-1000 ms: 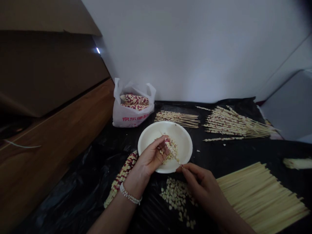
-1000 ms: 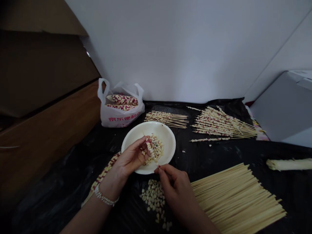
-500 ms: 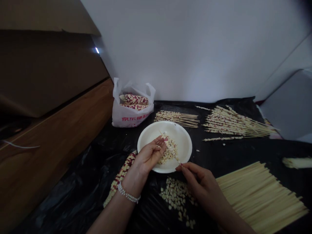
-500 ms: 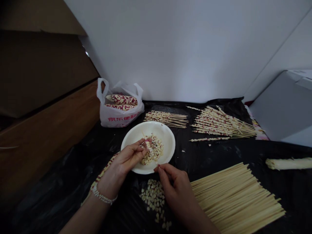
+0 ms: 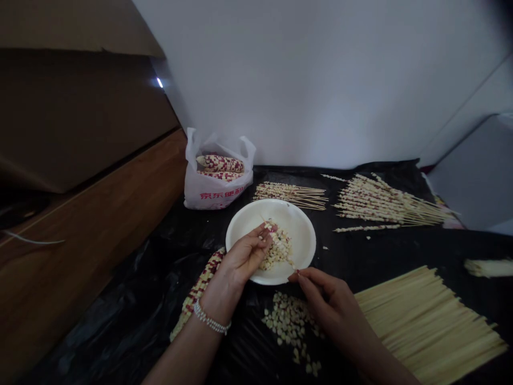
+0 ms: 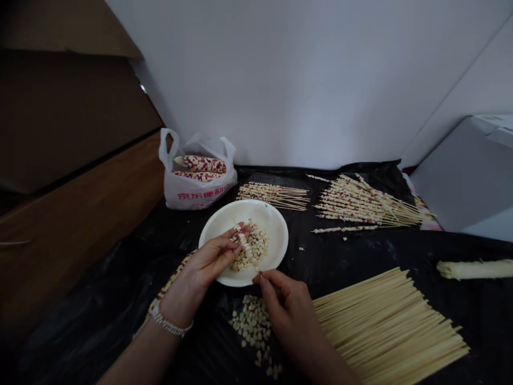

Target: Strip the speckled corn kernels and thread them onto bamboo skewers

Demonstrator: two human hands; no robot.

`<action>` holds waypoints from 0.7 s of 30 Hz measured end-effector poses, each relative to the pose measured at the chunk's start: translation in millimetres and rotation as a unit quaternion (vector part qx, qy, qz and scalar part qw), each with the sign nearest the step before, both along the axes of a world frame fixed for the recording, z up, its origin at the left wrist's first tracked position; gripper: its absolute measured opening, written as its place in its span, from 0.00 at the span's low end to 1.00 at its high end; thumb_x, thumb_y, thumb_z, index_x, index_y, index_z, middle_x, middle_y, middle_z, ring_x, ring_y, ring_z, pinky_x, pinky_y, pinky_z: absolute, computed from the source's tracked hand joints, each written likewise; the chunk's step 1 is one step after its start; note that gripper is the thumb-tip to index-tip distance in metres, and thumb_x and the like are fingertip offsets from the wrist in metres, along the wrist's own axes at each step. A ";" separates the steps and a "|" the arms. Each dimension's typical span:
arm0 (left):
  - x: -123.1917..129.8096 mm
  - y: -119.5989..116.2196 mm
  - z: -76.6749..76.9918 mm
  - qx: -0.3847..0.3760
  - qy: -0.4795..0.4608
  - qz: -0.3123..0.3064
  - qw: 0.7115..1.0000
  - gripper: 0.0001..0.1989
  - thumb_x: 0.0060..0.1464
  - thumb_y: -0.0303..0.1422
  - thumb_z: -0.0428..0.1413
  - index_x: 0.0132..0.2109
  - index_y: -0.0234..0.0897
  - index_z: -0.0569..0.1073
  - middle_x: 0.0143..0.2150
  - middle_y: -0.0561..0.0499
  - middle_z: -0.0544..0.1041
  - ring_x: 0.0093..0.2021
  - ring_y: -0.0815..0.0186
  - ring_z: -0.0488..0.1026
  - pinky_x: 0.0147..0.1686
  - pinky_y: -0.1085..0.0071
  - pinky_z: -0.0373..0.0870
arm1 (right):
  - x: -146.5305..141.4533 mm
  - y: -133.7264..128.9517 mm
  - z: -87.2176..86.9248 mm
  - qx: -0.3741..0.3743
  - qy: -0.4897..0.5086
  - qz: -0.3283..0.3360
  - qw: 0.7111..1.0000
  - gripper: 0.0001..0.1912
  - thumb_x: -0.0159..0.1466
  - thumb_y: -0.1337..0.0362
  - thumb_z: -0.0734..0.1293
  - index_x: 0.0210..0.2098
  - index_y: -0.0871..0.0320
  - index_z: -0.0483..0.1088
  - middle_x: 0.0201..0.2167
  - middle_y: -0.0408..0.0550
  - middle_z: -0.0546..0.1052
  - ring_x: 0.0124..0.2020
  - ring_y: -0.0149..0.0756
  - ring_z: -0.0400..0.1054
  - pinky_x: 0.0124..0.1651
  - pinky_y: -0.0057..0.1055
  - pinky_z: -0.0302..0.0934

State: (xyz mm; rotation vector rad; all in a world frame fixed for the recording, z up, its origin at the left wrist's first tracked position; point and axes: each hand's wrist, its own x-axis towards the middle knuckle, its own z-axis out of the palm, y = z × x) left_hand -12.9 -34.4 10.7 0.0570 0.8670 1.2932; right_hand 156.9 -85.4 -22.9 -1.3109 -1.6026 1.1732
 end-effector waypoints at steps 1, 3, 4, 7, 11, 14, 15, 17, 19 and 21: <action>-0.6 -4.8 2.0 -0.001 0.004 -0.005 1.000 0.25 0.46 0.08 0.51 0.41 0.40 0.77 0.40 0.47 0.81 0.43 0.66 0.79 0.41 0.77 0.75 | -0.1 -0.2 -0.2 -0.003 0.001 0.001 1.000 0.18 0.67 0.58 0.59 0.38 0.58 0.78 0.30 0.49 0.80 0.31 0.38 0.73 0.36 0.31 0.64; -1.3 -6.9 2.4 0.002 0.005 -0.002 1.000 0.24 0.47 0.09 0.52 0.42 0.41 0.77 0.40 0.47 0.81 0.44 0.65 0.79 0.41 0.77 0.75 | -0.4 -0.6 -0.7 -0.007 0.002 0.003 1.000 0.18 0.67 0.57 0.59 0.38 0.58 0.78 0.29 0.49 0.80 0.30 0.38 0.73 0.35 0.32 0.63; -1.3 -3.8 0.6 0.000 0.002 0.000 1.000 0.23 0.48 0.10 0.52 0.43 0.41 0.77 0.39 0.47 0.81 0.44 0.66 0.79 0.41 0.77 0.74 | -0.6 -0.7 -0.8 -0.007 0.003 0.006 1.000 0.18 0.67 0.57 0.59 0.38 0.58 0.78 0.29 0.49 0.80 0.31 0.38 0.73 0.34 0.32 0.63; 0.2 15.3 -9.1 -0.036 0.002 -0.013 0.999 0.22 0.50 0.12 0.53 0.46 0.40 0.77 0.36 0.48 0.81 0.39 0.67 0.79 0.37 0.78 0.74 | -0.7 -0.7 -0.9 -0.003 0.001 0.008 1.000 0.18 0.67 0.57 0.59 0.38 0.58 0.78 0.29 0.49 0.80 0.31 0.38 0.73 0.35 0.32 0.63; 1.6 32.6 -18.7 -0.047 -0.005 -0.013 0.999 0.17 0.55 0.17 0.54 0.48 0.36 0.76 0.35 0.46 0.81 0.35 0.69 0.78 0.33 0.80 0.74 | -0.7 -0.4 0.1 -0.010 0.003 0.013 1.000 0.18 0.67 0.57 0.59 0.38 0.58 0.78 0.29 0.49 0.80 0.31 0.38 0.73 0.35 0.32 0.63; 0.5 32.0 -18.8 -0.055 -0.016 -0.012 0.998 0.13 0.56 0.19 0.54 0.47 0.32 0.76 0.34 0.46 0.80 0.32 0.71 0.77 0.31 0.81 0.74 | -0.8 -0.3 0.8 -0.012 -0.002 0.014 1.000 0.18 0.67 0.57 0.59 0.38 0.59 0.78 0.28 0.49 0.80 0.30 0.38 0.73 0.33 0.32 0.63; 0.0 31.1 -18.3 -0.060 -0.017 -0.012 0.998 0.13 0.57 0.18 0.54 0.46 0.31 0.76 0.34 0.46 0.80 0.30 0.71 0.77 0.31 0.81 0.74 | -0.8 -0.3 1.0 -0.010 -0.005 0.015 1.000 0.18 0.67 0.57 0.59 0.38 0.59 0.78 0.28 0.49 0.80 0.29 0.38 0.72 0.33 0.31 0.62; -1.0 29.7 -17.9 -0.073 -0.020 -0.015 0.997 0.12 0.58 0.18 0.53 0.46 0.30 0.76 0.33 0.47 0.80 0.27 0.73 0.76 0.28 0.81 0.74 | -1.1 -0.3 1.1 -0.007 -0.007 0.016 1.000 0.18 0.67 0.57 0.59 0.38 0.58 0.78 0.29 0.49 0.80 0.30 0.38 0.73 0.33 0.31 0.62; -1.7 29.8 -18.8 -0.079 -0.022 -0.015 0.996 0.10 0.58 0.19 0.52 0.45 0.29 0.75 0.33 0.47 0.79 0.26 0.73 0.75 0.27 0.81 0.74 | -1.5 -0.3 1.0 -0.006 -0.001 0.016 1.000 0.18 0.67 0.57 0.59 0.38 0.58 0.78 0.30 0.49 0.81 0.33 0.39 0.74 0.35 0.32 0.63; -2.4 30.6 -21.1 -0.072 -0.028 -0.010 0.997 0.08 0.59 0.19 0.53 0.42 0.29 0.75 0.32 0.47 0.79 0.25 0.74 0.75 0.26 0.81 0.74 | -1.8 -0.5 0.6 -0.006 0.004 0.016 1.000 0.18 0.67 0.57 0.59 0.38 0.58 0.78 0.31 0.50 0.81 0.34 0.40 0.74 0.36 0.32 0.63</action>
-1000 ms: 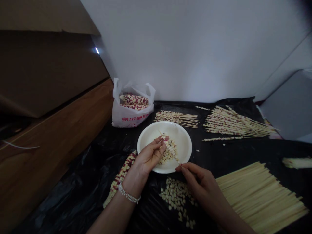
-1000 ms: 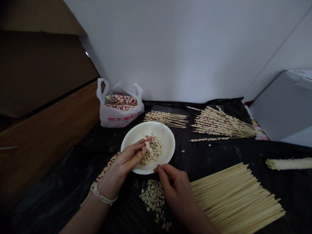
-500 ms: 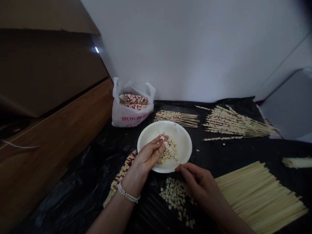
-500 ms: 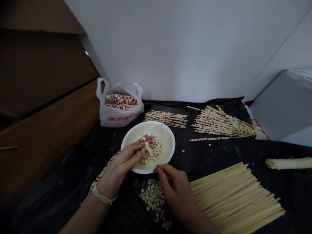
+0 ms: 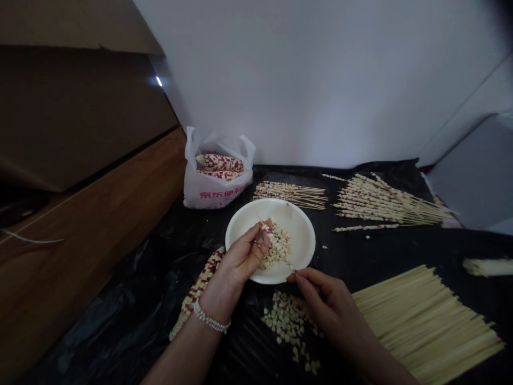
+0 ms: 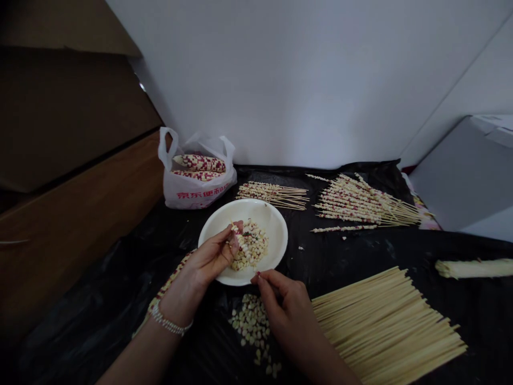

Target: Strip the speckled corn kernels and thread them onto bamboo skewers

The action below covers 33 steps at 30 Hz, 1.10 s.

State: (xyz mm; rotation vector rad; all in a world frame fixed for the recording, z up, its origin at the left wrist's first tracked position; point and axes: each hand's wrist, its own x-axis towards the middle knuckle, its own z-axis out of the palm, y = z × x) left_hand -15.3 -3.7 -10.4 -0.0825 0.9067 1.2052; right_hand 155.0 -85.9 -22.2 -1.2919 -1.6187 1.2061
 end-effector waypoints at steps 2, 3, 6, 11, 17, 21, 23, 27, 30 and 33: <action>-0.9 1.0 -3.0 0.016 -0.005 0.005 1.000 0.06 0.59 0.20 0.53 0.40 0.29 0.75 0.31 0.48 0.78 0.25 0.74 0.74 0.25 0.81 0.74 | 0.0 -0.2 -0.6 -0.003 0.000 0.000 1.000 0.18 0.68 0.57 0.59 0.38 0.57 0.78 0.30 0.49 0.81 0.34 0.40 0.74 0.36 0.32 0.63; -1.3 1.5 -4.5 0.026 -0.007 0.005 1.000 0.06 0.59 0.21 0.54 0.40 0.29 0.75 0.31 0.49 0.78 0.25 0.74 0.74 0.24 0.81 0.74 | 0.2 -0.4 -1.0 -0.005 -0.001 0.001 1.000 0.18 0.67 0.57 0.59 0.38 0.57 0.78 0.29 0.48 0.80 0.34 0.40 0.74 0.36 0.32 0.63; -2.3 2.4 -7.0 0.038 -0.004 0.012 0.999 0.07 0.58 0.20 0.54 0.40 0.29 0.76 0.30 0.49 0.78 0.24 0.74 0.74 0.24 0.81 0.74 | 1.0 -0.5 -1.9 -0.006 -0.004 0.004 1.000 0.17 0.67 0.58 0.59 0.39 0.57 0.78 0.29 0.47 0.80 0.33 0.40 0.74 0.35 0.32 0.63; -3.1 2.9 -4.1 0.041 0.007 0.039 0.998 0.07 0.57 0.20 0.55 0.40 0.30 0.77 0.31 0.49 0.79 0.25 0.75 0.74 0.25 0.82 0.74 | 1.0 -0.3 -1.1 0.003 -0.009 0.006 1.000 0.18 0.67 0.57 0.59 0.38 0.56 0.79 0.27 0.47 0.79 0.29 0.38 0.72 0.33 0.32 0.62; -7.4 2.7 -2.8 0.074 0.034 0.062 0.995 0.08 0.59 0.21 0.54 0.40 0.31 0.78 0.35 0.48 0.81 0.29 0.73 0.77 0.29 0.82 0.75 | -0.4 -0.6 -0.4 -0.007 -0.023 0.021 0.999 0.19 0.67 0.56 0.59 0.37 0.58 0.79 0.25 0.47 0.78 0.27 0.36 0.70 0.31 0.32 0.59; -8.2 3.6 -2.3 0.066 0.049 0.075 0.994 0.08 0.58 0.20 0.54 0.40 0.30 0.77 0.33 0.49 0.80 0.28 0.74 0.77 0.29 0.82 0.75 | -0.6 -1.9 0.7 -0.020 -0.027 0.018 0.999 0.19 0.68 0.56 0.59 0.38 0.58 0.79 0.22 0.46 0.76 0.23 0.34 0.66 0.27 0.30 0.56; -7.7 4.1 -0.7 0.063 0.058 0.079 0.993 0.09 0.58 0.20 0.54 0.42 0.31 0.77 0.32 0.49 0.81 0.29 0.74 0.78 0.29 0.83 0.75 | -0.7 -2.4 1.9 -0.017 -0.026 0.016 0.999 0.19 0.67 0.56 0.59 0.37 0.58 0.79 0.23 0.46 0.76 0.24 0.34 0.66 0.28 0.30 0.56; -6.6 4.3 1.8 0.074 0.077 0.074 0.991 0.09 0.59 0.20 0.53 0.42 0.31 0.77 0.33 0.49 0.81 0.30 0.73 0.78 0.30 0.84 0.75 | -1.2 -2.3 3.1 -0.012 -0.014 0.024 1.000 0.19 0.67 0.57 0.59 0.36 0.59 0.79 0.24 0.46 0.77 0.26 0.35 0.67 0.30 0.30 0.56; -5.9 4.2 1.0 0.098 0.099 0.084 0.987 0.08 0.59 0.19 0.53 0.40 0.30 0.77 0.34 0.48 0.81 0.31 0.72 0.79 0.31 0.83 0.75 | -1.6 -1.9 2.3 -0.024 -0.014 0.025 0.999 0.19 0.67 0.57 0.59 0.37 0.59 0.79 0.22 0.44 0.74 0.24 0.33 0.64 0.28 0.29 0.54; -5.5 4.4 -0.9 0.107 0.107 0.093 0.984 0.08 0.57 0.18 0.54 0.39 0.30 0.77 0.34 0.47 0.81 0.32 0.72 0.79 0.31 0.83 0.75 | -1.5 -1.7 1.1 -0.037 -0.009 0.028 0.999 0.19 0.68 0.56 0.59 0.37 0.60 0.78 0.23 0.44 0.74 0.25 0.33 0.63 0.29 0.29 0.54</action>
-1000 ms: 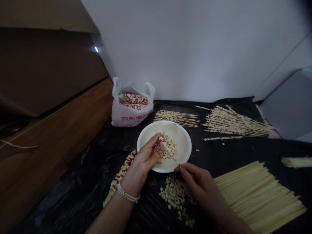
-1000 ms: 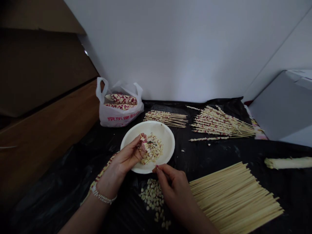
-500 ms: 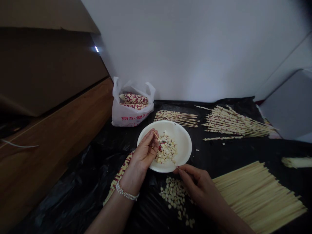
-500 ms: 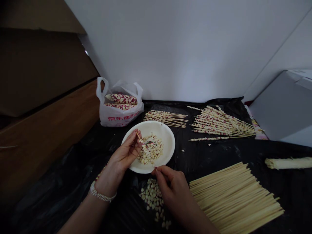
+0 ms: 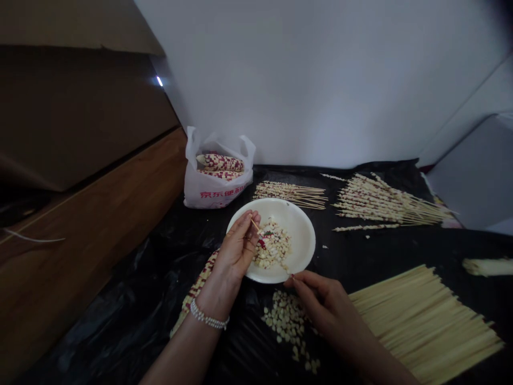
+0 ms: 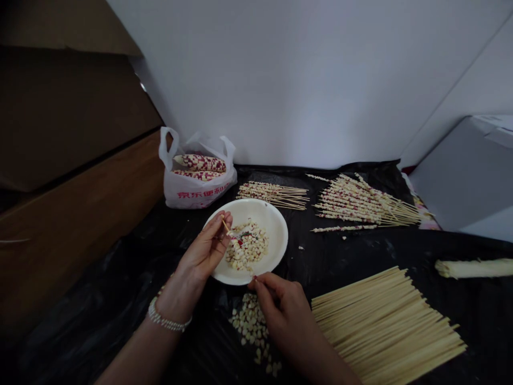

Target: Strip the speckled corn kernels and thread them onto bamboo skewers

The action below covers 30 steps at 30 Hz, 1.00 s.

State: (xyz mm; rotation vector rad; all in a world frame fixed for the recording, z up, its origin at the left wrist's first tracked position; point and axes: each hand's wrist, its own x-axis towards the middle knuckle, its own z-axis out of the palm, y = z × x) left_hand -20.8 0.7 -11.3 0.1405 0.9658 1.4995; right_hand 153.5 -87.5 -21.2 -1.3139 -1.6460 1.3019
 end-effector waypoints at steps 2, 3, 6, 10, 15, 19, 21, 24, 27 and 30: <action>0.1 0.4 -0.5 0.000 0.001 0.002 1.000 0.08 0.57 0.18 0.54 0.38 0.30 0.77 0.34 0.47 0.81 0.32 0.73 0.79 0.31 0.83 0.75 | 0.1 -0.1 -0.6 -0.006 0.007 -0.001 1.000 0.19 0.67 0.56 0.60 0.37 0.60 0.78 0.23 0.45 0.74 0.25 0.33 0.63 0.29 0.29 0.54; 0.0 0.6 -0.4 0.000 0.003 0.005 1.000 0.08 0.57 0.17 0.54 0.38 0.30 0.77 0.33 0.47 0.81 0.32 0.73 0.79 0.32 0.83 0.75 | 0.1 -0.2 -0.9 -0.009 0.011 -0.003 1.000 0.18 0.67 0.57 0.60 0.37 0.60 0.78 0.23 0.44 0.74 0.24 0.32 0.62 0.28 0.29 0.53; 0.1 0.9 0.9 0.002 0.012 0.012 1.000 0.09 0.57 0.17 0.54 0.37 0.29 0.77 0.33 0.47 0.81 0.32 0.73 0.78 0.32 0.83 0.75 | 0.0 -0.7 -1.6 -0.017 0.022 -0.002 1.000 0.18 0.67 0.57 0.59 0.36 0.59 0.78 0.21 0.43 0.71 0.21 0.30 0.56 0.24 0.28 0.48; 0.6 0.3 2.1 0.004 0.019 0.015 1.000 0.08 0.57 0.17 0.54 0.37 0.29 0.77 0.33 0.47 0.81 0.31 0.74 0.78 0.34 0.83 0.75 | 0.0 -1.3 -2.3 -0.024 0.028 0.001 0.999 0.18 0.67 0.56 0.60 0.35 0.60 0.78 0.20 0.42 0.69 0.20 0.28 0.52 0.23 0.28 0.44; -0.3 0.2 1.2 -0.004 0.007 0.011 1.000 0.09 0.57 0.18 0.54 0.36 0.31 0.77 0.33 0.49 0.80 0.32 0.74 0.78 0.32 0.84 0.74 | 0.7 -1.4 -1.4 -0.014 0.022 -0.009 1.000 0.18 0.67 0.57 0.60 0.35 0.60 0.78 0.20 0.43 0.70 0.21 0.29 0.54 0.23 0.28 0.46; -1.0 1.0 -0.5 -0.003 0.004 0.006 1.000 0.09 0.57 0.18 0.54 0.36 0.31 0.78 0.33 0.49 0.80 0.33 0.73 0.78 0.33 0.84 0.74 | 0.7 -1.1 -1.2 -0.012 0.021 -0.007 1.000 0.18 0.67 0.57 0.60 0.36 0.60 0.78 0.21 0.44 0.71 0.21 0.29 0.55 0.24 0.28 0.46; -0.9 1.1 -1.1 0.001 0.004 0.002 1.000 0.08 0.57 0.18 0.54 0.36 0.29 0.78 0.34 0.48 0.80 0.32 0.73 0.78 0.32 0.83 0.74 | 0.5 -1.1 -1.8 -0.017 0.022 -0.007 1.000 0.18 0.67 0.57 0.60 0.36 0.60 0.78 0.20 0.43 0.70 0.21 0.29 0.54 0.23 0.28 0.46; -0.6 0.7 -1.2 0.005 0.007 0.001 1.000 0.08 0.56 0.17 0.54 0.37 0.28 0.77 0.33 0.48 0.80 0.31 0.73 0.78 0.31 0.83 0.74 | 0.4 -1.5 -2.3 -0.018 0.024 -0.010 0.999 0.18 0.67 0.57 0.60 0.36 0.60 0.78 0.19 0.42 0.69 0.20 0.28 0.53 0.22 0.27 0.45; -0.5 0.4 -0.7 0.010 0.016 0.004 1.000 0.08 0.56 0.17 0.54 0.37 0.29 0.78 0.33 0.47 0.81 0.31 0.73 0.78 0.31 0.84 0.74 | 0.6 -2.5 -1.5 -0.017 0.024 -0.009 1.000 0.18 0.67 0.57 0.60 0.36 0.60 0.78 0.20 0.42 0.69 0.20 0.28 0.54 0.22 0.27 0.45; -0.4 0.2 -0.3 0.013 0.021 0.011 1.000 0.09 0.56 0.17 0.54 0.37 0.30 0.78 0.34 0.47 0.81 0.32 0.73 0.78 0.31 0.83 0.75 | 0.5 -3.3 0.0 -0.014 0.015 -0.009 1.000 0.18 0.67 0.57 0.60 0.36 0.59 0.78 0.20 0.42 0.69 0.21 0.29 0.55 0.23 0.28 0.46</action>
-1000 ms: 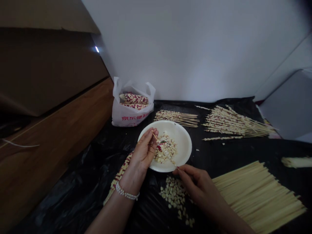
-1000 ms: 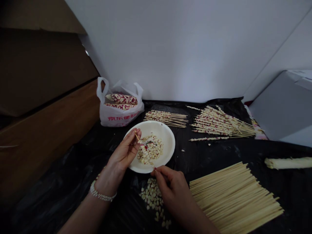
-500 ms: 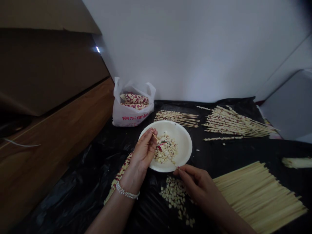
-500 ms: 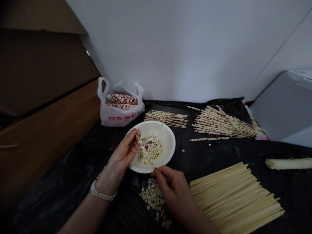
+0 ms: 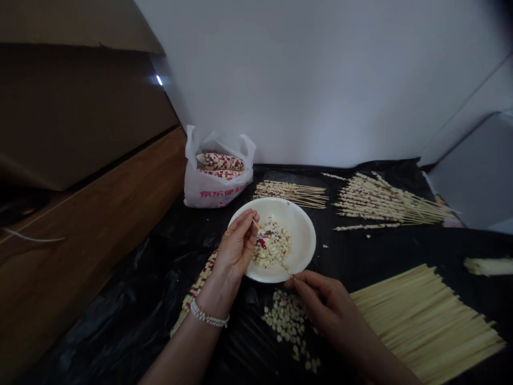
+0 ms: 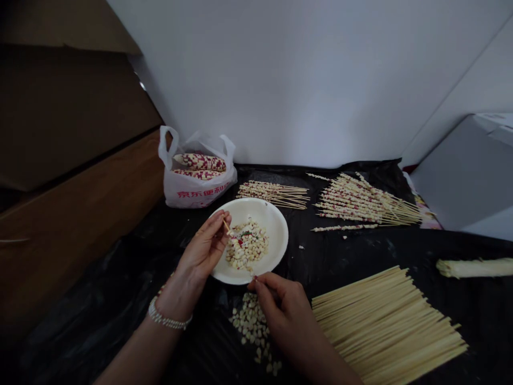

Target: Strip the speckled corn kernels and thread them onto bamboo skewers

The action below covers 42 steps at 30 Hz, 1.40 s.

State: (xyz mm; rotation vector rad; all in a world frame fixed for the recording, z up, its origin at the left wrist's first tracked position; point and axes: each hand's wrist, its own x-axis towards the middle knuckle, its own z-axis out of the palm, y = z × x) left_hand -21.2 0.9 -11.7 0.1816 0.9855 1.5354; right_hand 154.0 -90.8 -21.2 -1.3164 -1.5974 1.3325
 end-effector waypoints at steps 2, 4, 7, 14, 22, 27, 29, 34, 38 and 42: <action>0.3 -0.1 0.1 0.002 0.001 0.003 1.000 0.10 0.56 0.16 0.54 0.37 0.29 0.78 0.34 0.47 0.81 0.33 0.73 0.79 0.32 0.83 0.75 | -0.1 -0.1 0.9 0.004 -0.004 -0.005 1.000 0.18 0.67 0.57 0.60 0.35 0.59 0.78 0.20 0.42 0.69 0.22 0.30 0.55 0.24 0.28 0.46; 1.1 -0.2 0.2 0.001 0.000 0.004 1.000 0.10 0.56 0.15 0.54 0.36 0.29 0.78 0.34 0.47 0.81 0.32 0.73 0.79 0.32 0.84 0.75 | 0.0 0.3 1.4 0.003 -0.003 -0.005 1.000 0.17 0.67 0.57 0.60 0.35 0.59 0.78 0.20 0.42 0.69 0.22 0.30 0.55 0.24 0.28 0.46; 3.0 -0.5 0.4 -0.012 -0.004 0.003 1.000 0.09 0.56 0.16 0.54 0.36 0.29 0.78 0.33 0.47 0.81 0.31 0.74 0.78 0.31 0.84 0.75 | 0.9 1.5 1.5 -0.004 -0.004 0.004 1.000 0.18 0.67 0.57 0.60 0.36 0.60 0.78 0.19 0.41 0.67 0.20 0.29 0.53 0.23 0.28 0.46; 3.3 -0.4 -0.7 -0.004 -0.003 -0.005 1.000 0.09 0.54 0.16 0.56 0.35 0.30 0.78 0.34 0.47 0.81 0.33 0.73 0.78 0.32 0.84 0.75 | 1.4 2.3 0.0 0.000 -0.011 0.004 1.000 0.18 0.67 0.57 0.59 0.36 0.60 0.78 0.20 0.42 0.68 0.20 0.29 0.54 0.22 0.27 0.46; 2.8 -0.7 -1.0 0.007 -0.002 0.005 1.000 0.09 0.50 0.15 0.58 0.36 0.30 0.79 0.35 0.46 0.81 0.35 0.72 0.78 0.34 0.83 0.75 | 0.8 2.9 -0.2 0.005 -0.002 0.000 1.000 0.17 0.67 0.57 0.59 0.36 0.59 0.78 0.22 0.44 0.72 0.22 0.31 0.60 0.26 0.28 0.53; 5.0 -1.3 -4.7 0.036 0.038 0.016 0.999 0.08 0.49 0.16 0.60 0.35 0.30 0.80 0.36 0.46 0.81 0.35 0.72 0.78 0.36 0.82 0.74 | 0.4 1.6 -1.0 0.002 0.002 -0.006 1.000 0.17 0.67 0.57 0.59 0.36 0.59 0.78 0.22 0.44 0.72 0.20 0.29 0.58 0.23 0.27 0.49; 5.1 -1.5 -5.5 0.046 0.048 0.020 0.998 0.08 0.49 0.17 0.60 0.35 0.30 0.80 0.36 0.46 0.82 0.36 0.72 0.78 0.36 0.82 0.73 | 0.3 2.0 -1.7 -0.004 0.001 -0.008 1.000 0.18 0.67 0.56 0.60 0.37 0.59 0.78 0.21 0.43 0.71 0.19 0.29 0.56 0.22 0.27 0.47; 3.1 -1.8 -1.0 0.022 0.007 0.010 1.000 0.06 0.55 0.20 0.57 0.36 0.30 0.79 0.34 0.48 0.81 0.33 0.72 0.78 0.32 0.82 0.74 | 1.0 3.6 -1.6 0.009 -0.002 0.001 1.000 0.19 0.67 0.56 0.59 0.37 0.60 0.78 0.22 0.44 0.72 0.20 0.29 0.57 0.22 0.28 0.48; 0.8 -1.4 2.1 0.000 -0.028 0.012 1.000 0.06 0.57 0.22 0.56 0.39 0.30 0.78 0.32 0.47 0.81 0.31 0.71 0.78 0.29 0.82 0.75 | 1.3 3.4 -0.6 0.011 -0.005 0.001 1.000 0.18 0.67 0.57 0.59 0.37 0.60 0.78 0.22 0.44 0.72 0.20 0.29 0.58 0.22 0.27 0.48; -0.7 -0.9 1.4 -0.010 -0.035 0.008 0.999 0.08 0.56 0.20 0.56 0.41 0.30 0.77 0.33 0.48 0.81 0.31 0.72 0.78 0.29 0.82 0.75 | 1.3 2.9 0.3 0.009 -0.005 -0.003 1.000 0.18 0.67 0.57 0.60 0.36 0.60 0.78 0.21 0.44 0.72 0.20 0.29 0.57 0.22 0.27 0.48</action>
